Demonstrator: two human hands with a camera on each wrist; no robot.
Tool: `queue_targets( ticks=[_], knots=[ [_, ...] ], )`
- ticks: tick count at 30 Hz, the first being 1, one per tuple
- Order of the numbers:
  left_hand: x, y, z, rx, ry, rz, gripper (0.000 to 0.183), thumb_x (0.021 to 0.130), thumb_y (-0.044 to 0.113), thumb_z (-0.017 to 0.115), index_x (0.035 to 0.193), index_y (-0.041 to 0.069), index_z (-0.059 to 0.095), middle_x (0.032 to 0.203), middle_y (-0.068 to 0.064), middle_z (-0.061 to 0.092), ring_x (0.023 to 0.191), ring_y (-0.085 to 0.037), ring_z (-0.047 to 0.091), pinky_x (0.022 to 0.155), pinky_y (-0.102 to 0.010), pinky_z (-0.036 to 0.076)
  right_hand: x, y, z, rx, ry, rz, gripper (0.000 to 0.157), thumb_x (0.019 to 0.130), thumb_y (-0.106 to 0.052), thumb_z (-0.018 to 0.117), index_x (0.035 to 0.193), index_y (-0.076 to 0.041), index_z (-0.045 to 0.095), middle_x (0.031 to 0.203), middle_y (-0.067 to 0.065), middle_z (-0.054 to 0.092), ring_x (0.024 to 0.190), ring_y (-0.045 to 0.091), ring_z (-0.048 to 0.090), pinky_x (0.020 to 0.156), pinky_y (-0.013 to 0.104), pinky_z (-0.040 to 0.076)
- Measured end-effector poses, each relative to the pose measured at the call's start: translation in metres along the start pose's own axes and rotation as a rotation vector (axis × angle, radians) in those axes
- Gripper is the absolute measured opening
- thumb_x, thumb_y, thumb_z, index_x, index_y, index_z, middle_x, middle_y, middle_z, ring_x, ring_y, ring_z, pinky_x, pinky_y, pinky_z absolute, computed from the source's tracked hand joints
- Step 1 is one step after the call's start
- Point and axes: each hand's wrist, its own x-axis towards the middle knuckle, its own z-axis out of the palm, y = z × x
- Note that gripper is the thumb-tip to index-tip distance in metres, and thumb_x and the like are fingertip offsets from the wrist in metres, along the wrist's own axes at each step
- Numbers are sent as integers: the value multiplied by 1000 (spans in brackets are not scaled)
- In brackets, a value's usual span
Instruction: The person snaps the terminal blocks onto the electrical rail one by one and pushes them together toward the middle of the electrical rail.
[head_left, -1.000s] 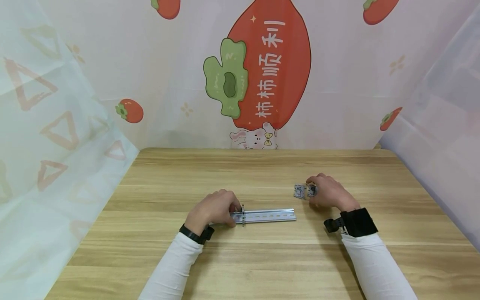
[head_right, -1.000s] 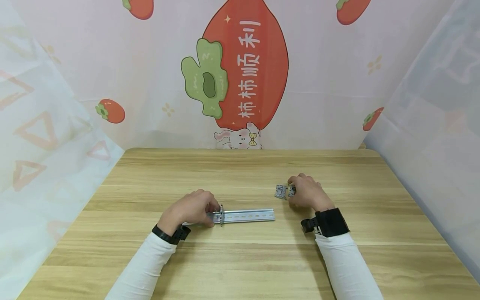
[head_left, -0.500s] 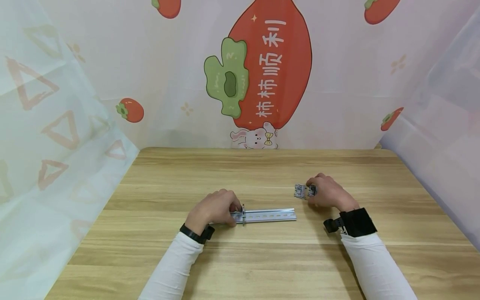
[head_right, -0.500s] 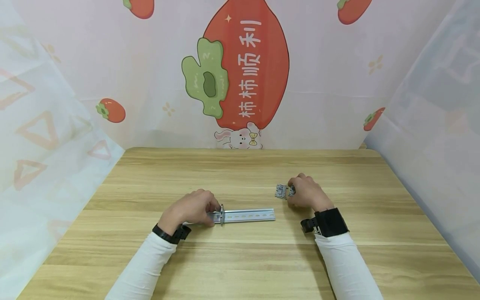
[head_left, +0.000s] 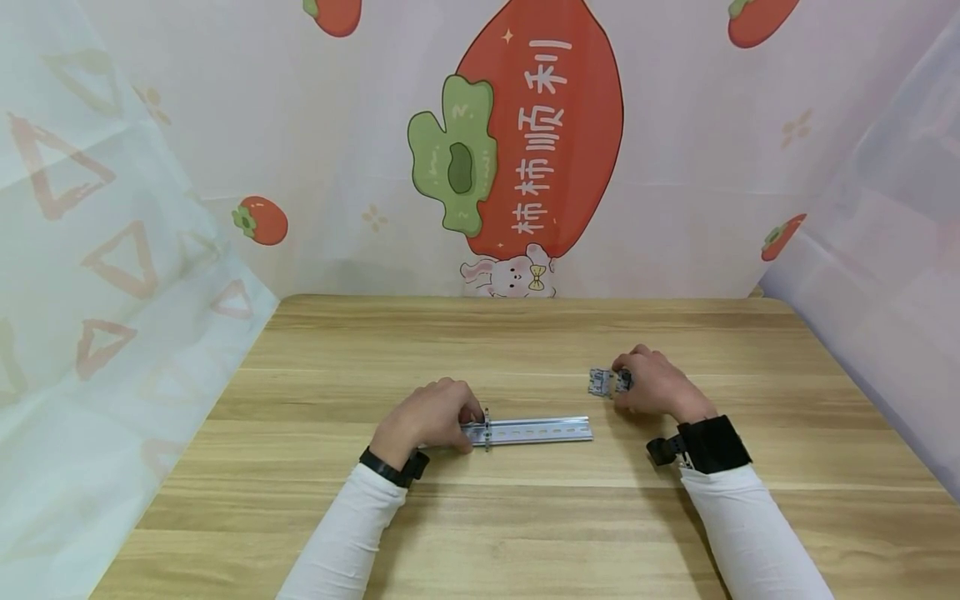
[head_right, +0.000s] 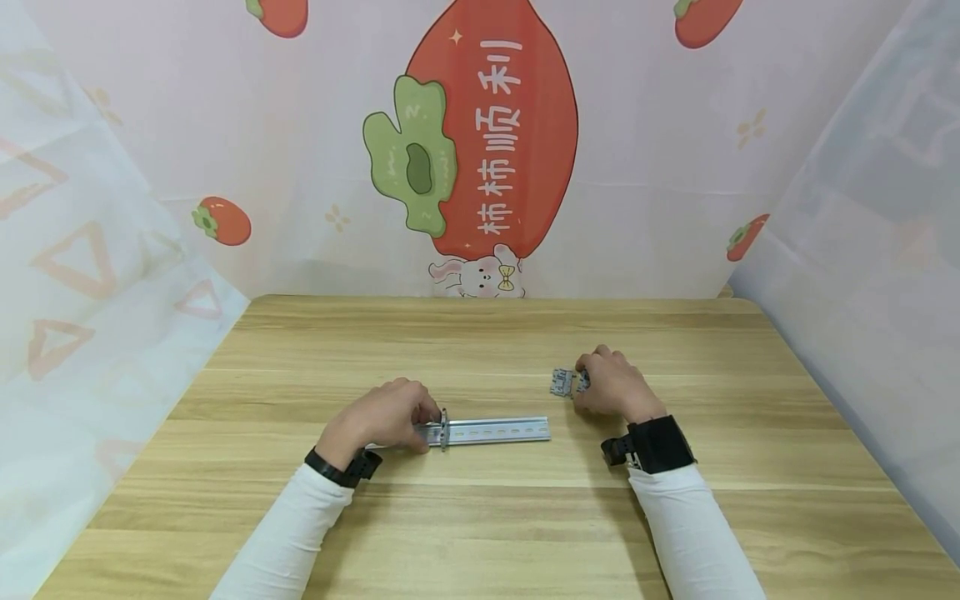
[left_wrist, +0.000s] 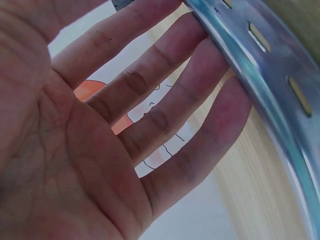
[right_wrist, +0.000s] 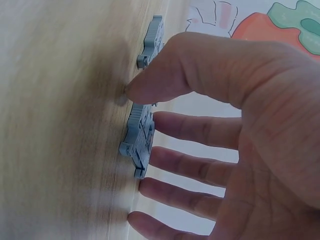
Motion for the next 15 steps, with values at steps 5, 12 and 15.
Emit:
queue_targets(
  ticks=[5,12,15],
  knots=[
    [0,0,0,-5,-2,0,31,63,21,80,93,20,70,80,7,60,71,-10,52,61,-29,42,0,1,0,-1,7,2,51,73,-25,71,118,-4,57,119,20,45,102,36,42,78,48,40],
    [0,0,0,4,-1,0,34,63,22,81,95,21,70,83,7,60,74,-9,52,64,-28,42,1,2,0,32,8,29,51,72,-23,73,116,-3,57,117,19,46,99,33,42,78,45,40],
    [1,-1,0,13,-1,2,35,62,22,81,96,21,69,84,7,59,75,-9,52,64,-28,42,2,4,1,41,10,29,51,71,-22,74,114,-2,58,113,18,47,96,32,43,78,44,40]
  ],
)
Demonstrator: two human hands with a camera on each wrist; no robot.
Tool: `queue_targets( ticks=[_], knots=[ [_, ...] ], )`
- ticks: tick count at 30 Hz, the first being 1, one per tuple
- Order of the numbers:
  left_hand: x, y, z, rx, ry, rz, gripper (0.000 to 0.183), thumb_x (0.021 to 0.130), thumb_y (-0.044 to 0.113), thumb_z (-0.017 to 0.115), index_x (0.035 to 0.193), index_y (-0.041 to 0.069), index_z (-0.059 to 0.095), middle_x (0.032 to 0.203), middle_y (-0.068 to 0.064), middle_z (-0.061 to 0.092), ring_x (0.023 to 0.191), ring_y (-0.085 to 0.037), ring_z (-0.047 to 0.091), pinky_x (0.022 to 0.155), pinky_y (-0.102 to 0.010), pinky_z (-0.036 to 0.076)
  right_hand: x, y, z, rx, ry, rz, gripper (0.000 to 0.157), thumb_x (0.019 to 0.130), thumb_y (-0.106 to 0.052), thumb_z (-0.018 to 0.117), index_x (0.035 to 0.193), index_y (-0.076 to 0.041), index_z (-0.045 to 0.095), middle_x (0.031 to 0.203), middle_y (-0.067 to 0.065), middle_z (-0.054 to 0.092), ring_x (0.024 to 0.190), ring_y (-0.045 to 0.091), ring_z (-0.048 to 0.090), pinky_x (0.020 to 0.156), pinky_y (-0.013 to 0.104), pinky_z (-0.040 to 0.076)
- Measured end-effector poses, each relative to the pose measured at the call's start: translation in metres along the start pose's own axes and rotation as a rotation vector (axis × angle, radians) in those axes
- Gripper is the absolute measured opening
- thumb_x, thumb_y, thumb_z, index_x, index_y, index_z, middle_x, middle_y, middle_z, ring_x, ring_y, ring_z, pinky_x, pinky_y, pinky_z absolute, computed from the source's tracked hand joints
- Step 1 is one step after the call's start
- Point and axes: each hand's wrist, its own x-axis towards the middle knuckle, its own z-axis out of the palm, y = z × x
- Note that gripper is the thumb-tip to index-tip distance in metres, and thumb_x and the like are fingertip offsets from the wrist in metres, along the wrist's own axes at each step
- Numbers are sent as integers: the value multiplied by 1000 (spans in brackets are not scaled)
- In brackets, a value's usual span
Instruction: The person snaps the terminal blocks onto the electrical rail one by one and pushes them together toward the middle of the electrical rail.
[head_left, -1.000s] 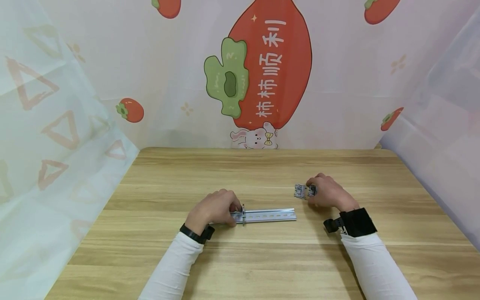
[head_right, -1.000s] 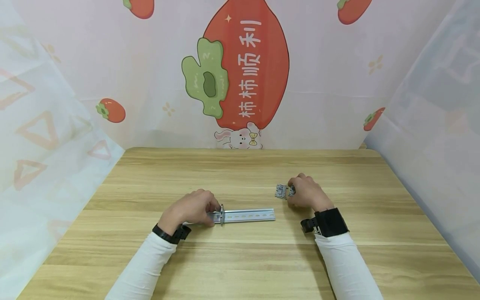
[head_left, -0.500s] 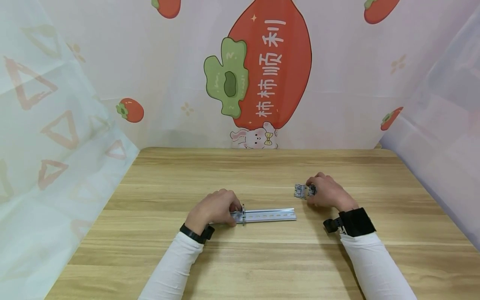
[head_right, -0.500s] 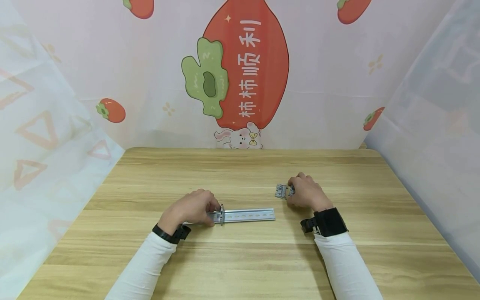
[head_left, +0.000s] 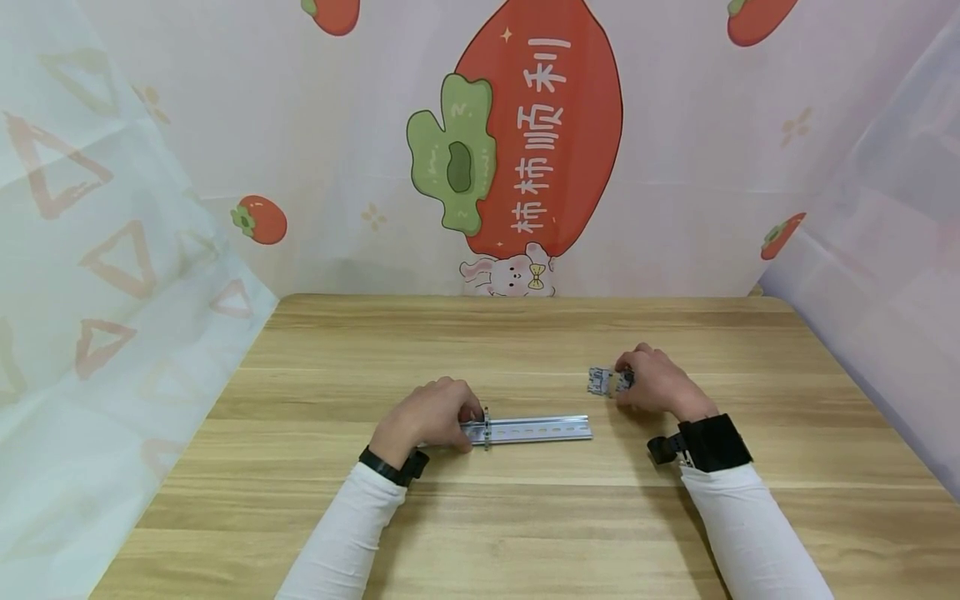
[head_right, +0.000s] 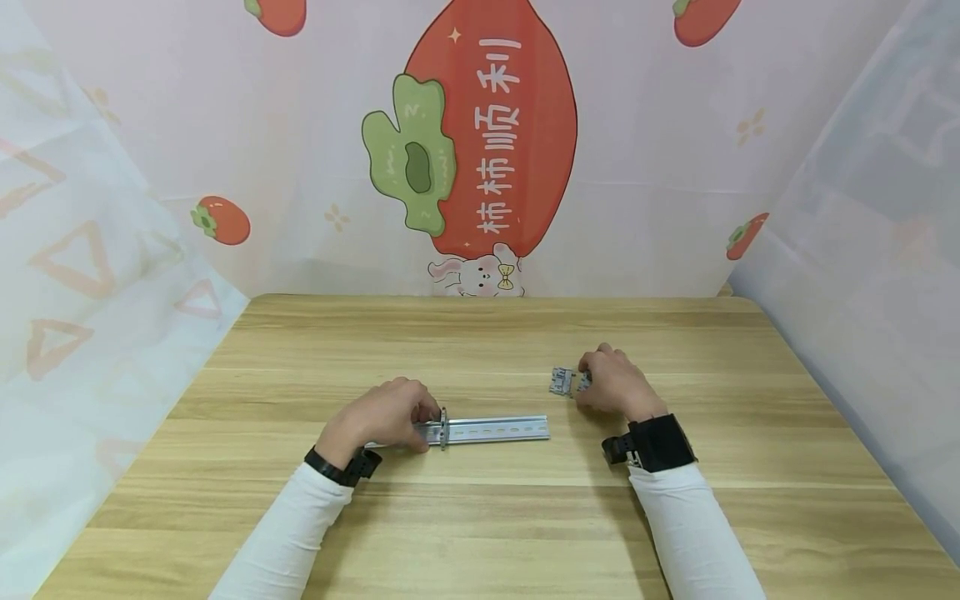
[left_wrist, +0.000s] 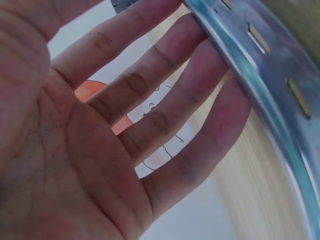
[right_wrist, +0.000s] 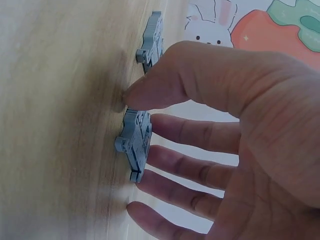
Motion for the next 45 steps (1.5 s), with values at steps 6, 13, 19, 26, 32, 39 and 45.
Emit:
queue_targets(
  ticks=[6,13,19,26,32,39,45],
  knots=[
    [0,0,-1,7,1,9,35,62,22,81,96,21,69,84,7,59,75,-9,52,64,-28,42,1,2,-1,9,5,4,47,71,-21,73,112,0,58,110,18,47,93,30,44,79,43,39],
    [-1,-1,-1,2,0,16,35,62,23,80,95,20,69,84,6,59,74,-10,52,64,-28,42,2,4,-1,0,6,3,46,70,-20,72,110,0,59,109,18,48,92,29,45,79,42,39],
    [-3,-5,-2,-5,-9,13,32,62,21,80,91,21,68,82,7,59,72,-11,51,62,-29,42,2,4,-2,4,9,4,46,70,-20,72,109,0,59,108,17,48,91,29,45,79,42,39],
    [-6,-6,-5,-6,-21,-6,35,62,20,80,95,20,68,85,6,58,75,-11,52,64,-30,42,2,3,-3,1,7,7,45,70,-20,72,108,1,59,106,17,49,90,29,46,79,42,39],
    [-8,-6,-7,-7,-33,-36,37,62,19,81,97,18,68,86,5,58,76,-12,51,65,-30,42,2,3,-2,8,-3,19,45,70,-21,72,107,1,59,106,17,50,88,28,46,77,41,40],
    [-8,-7,-8,-13,-36,-34,36,60,16,81,94,18,68,85,4,58,75,-12,51,63,-29,42,3,3,-2,19,-1,31,45,69,-21,72,106,1,60,106,17,51,87,27,47,75,40,40],
    [-7,-7,-9,-9,-40,-25,35,60,14,80,93,18,68,84,3,58,75,-12,52,62,-29,42,3,3,-3,23,12,24,44,68,-20,73,104,2,61,102,16,52,86,26,47,75,39,40]
  ],
)
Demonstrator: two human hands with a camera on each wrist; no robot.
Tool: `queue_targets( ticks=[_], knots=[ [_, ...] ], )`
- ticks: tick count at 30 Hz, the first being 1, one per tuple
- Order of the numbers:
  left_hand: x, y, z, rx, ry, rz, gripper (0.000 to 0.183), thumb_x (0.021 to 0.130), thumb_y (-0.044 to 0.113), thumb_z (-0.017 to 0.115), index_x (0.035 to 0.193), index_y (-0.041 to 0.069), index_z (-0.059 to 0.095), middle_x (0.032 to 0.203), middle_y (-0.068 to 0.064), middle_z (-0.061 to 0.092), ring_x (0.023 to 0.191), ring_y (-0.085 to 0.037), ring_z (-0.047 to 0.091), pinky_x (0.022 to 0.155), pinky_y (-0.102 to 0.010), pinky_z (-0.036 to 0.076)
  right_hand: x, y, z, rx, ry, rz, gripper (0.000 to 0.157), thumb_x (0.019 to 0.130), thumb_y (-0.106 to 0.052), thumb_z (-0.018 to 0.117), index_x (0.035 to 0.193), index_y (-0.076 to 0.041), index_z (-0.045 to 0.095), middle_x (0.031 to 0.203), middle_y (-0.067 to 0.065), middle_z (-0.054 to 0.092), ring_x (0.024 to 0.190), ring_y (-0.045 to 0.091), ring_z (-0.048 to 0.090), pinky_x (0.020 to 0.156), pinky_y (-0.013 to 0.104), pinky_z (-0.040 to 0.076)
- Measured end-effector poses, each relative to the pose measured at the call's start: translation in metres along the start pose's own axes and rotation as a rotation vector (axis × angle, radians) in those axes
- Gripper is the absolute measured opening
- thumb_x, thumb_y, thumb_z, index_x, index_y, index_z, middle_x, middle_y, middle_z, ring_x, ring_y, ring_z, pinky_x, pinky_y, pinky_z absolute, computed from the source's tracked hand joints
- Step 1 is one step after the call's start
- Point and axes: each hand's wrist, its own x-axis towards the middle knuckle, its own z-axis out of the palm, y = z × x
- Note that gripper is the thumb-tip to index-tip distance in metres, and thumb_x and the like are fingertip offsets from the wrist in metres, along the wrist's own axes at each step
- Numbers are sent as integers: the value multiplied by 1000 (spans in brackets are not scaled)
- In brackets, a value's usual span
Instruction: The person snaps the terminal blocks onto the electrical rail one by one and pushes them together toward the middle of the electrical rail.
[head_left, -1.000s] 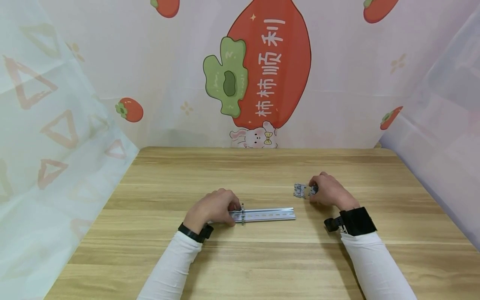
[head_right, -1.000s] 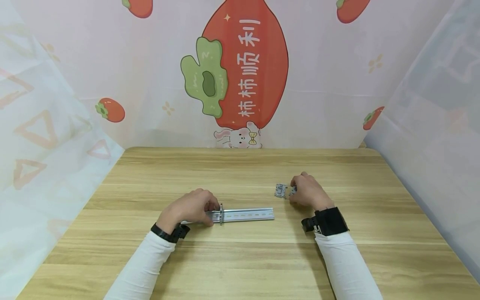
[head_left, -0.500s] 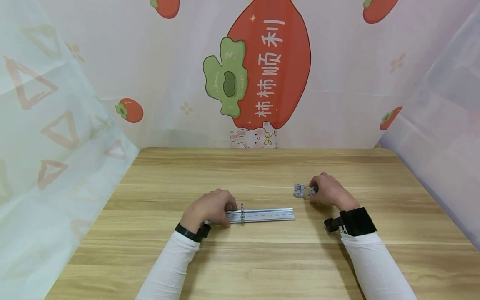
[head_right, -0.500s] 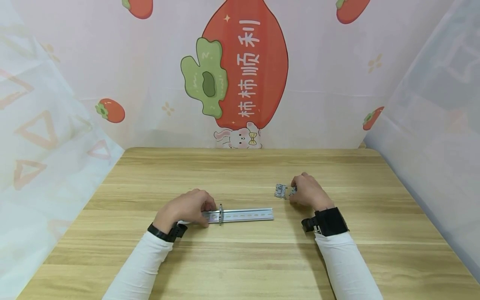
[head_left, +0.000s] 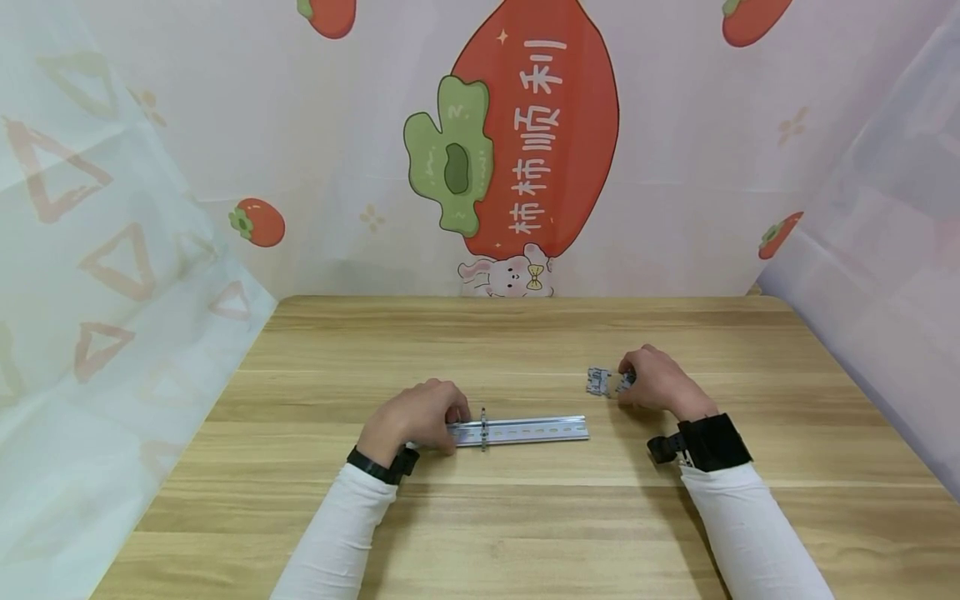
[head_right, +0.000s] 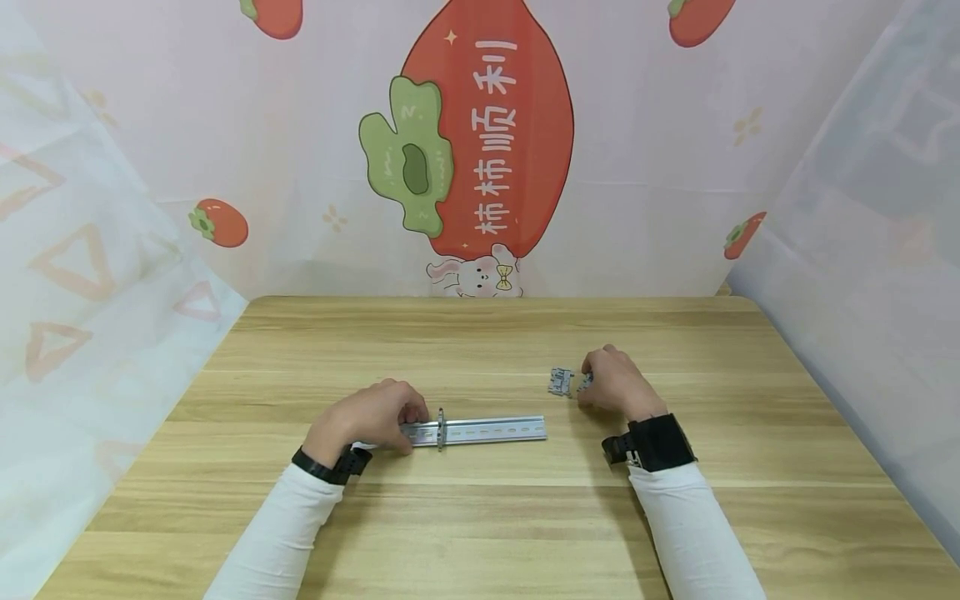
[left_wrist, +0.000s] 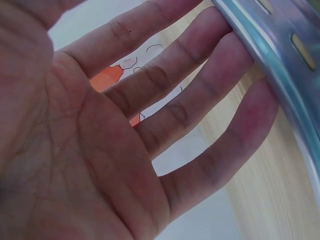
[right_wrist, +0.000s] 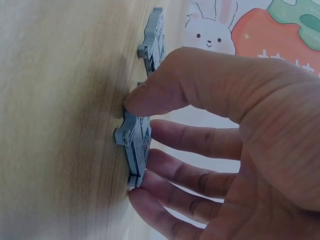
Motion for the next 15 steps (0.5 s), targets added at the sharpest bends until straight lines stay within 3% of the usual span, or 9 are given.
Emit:
queue_targets(
  ticks=[15],
  knots=[
    [0,0,3,5,0,2,33,62,12,79,92,18,66,82,2,56,74,-13,50,62,-30,42,-2,-1,-1,-19,9,-7,44,67,-21,73,103,2,61,98,12,55,84,25,47,72,38,40]
  ],
)
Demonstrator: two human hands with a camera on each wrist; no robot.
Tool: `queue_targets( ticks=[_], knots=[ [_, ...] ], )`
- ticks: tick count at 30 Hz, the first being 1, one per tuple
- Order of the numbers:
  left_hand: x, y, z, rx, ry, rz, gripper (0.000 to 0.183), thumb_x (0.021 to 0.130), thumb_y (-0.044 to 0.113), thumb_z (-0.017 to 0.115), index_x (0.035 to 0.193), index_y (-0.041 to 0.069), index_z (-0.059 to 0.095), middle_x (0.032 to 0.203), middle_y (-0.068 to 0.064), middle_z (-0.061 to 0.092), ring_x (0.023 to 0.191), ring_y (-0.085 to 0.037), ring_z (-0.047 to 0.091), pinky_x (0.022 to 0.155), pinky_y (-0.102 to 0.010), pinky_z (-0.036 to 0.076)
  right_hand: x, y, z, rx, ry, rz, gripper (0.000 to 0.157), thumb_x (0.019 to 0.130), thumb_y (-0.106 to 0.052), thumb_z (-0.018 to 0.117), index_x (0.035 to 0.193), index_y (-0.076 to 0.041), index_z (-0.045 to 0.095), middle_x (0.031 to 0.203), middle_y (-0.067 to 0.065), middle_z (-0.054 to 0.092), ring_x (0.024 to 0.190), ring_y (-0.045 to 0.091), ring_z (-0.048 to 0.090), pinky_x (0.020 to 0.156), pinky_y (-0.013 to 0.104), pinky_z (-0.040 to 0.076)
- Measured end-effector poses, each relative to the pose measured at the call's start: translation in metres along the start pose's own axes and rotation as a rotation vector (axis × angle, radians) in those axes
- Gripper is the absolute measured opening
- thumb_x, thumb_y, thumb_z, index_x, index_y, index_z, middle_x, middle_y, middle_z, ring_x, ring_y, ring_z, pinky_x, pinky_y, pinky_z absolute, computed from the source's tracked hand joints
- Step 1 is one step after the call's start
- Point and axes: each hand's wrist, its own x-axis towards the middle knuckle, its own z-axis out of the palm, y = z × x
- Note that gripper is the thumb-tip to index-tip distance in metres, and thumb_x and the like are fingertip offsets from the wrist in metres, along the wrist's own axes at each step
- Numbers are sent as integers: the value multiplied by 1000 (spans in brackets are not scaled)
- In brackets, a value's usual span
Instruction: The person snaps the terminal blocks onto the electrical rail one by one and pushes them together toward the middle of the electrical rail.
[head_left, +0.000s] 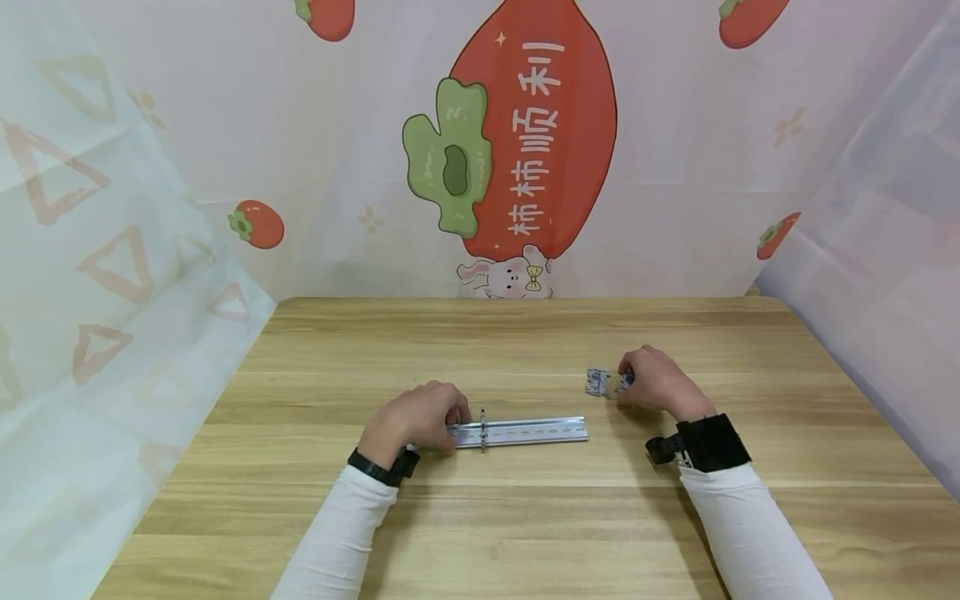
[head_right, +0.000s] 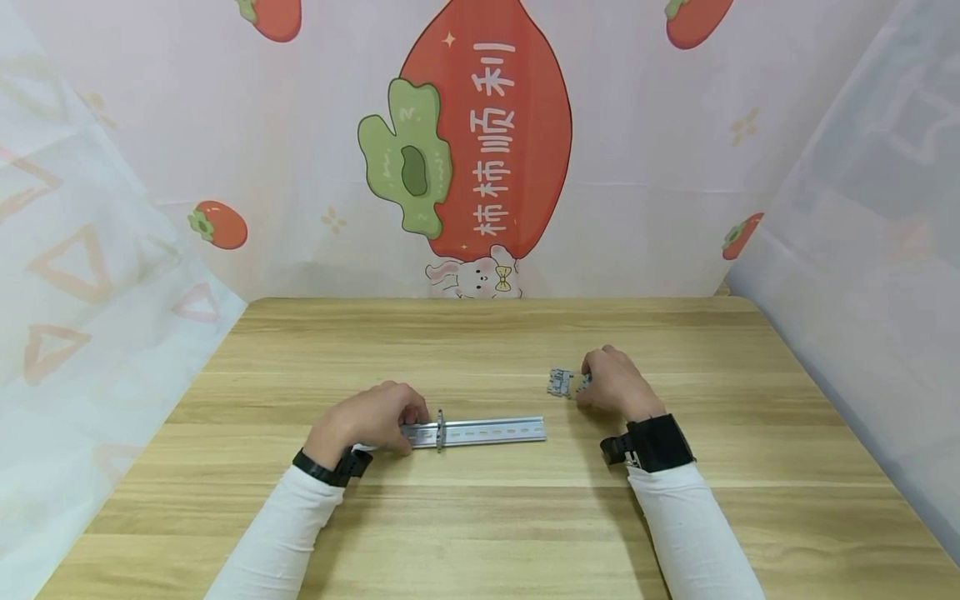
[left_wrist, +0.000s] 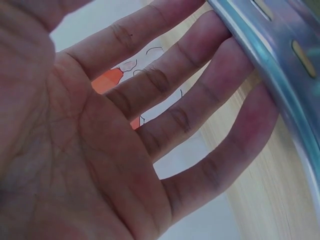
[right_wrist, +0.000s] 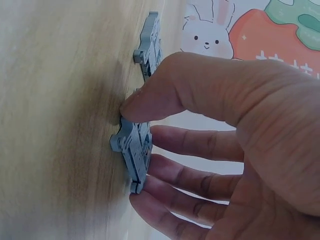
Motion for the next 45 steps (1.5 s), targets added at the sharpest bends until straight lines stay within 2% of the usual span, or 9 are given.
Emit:
queue_targets(
  ticks=[12,22,37,45],
  knots=[
    [0,0,1,0,-1,-2,33,61,12,78,92,18,66,82,3,56,73,-13,51,61,-29,42,-3,-4,-6,16,39,3,47,67,-22,73,107,0,61,101,14,57,86,26,50,72,39,41],
    [0,2,-1,-4,-4,-16,33,62,11,78,92,18,66,83,2,57,74,-13,50,62,-29,42,-6,-11,-9,54,95,-75,38,70,-24,72,105,-9,67,103,10,61,94,25,49,77,41,40],
    [0,-1,2,-5,-6,-21,32,62,13,79,92,19,66,83,3,56,74,-13,50,62,-29,42,-9,-25,-16,65,114,-150,35,71,-21,71,103,-6,66,100,9,59,90,24,51,74,39,42],
    [0,0,1,-2,-2,-18,32,62,13,78,91,19,66,83,2,56,74,-14,50,62,-29,42,-8,-39,-12,120,167,-240,34,70,-20,74,101,-9,66,98,8,56,86,22,56,70,34,43]
  ],
)
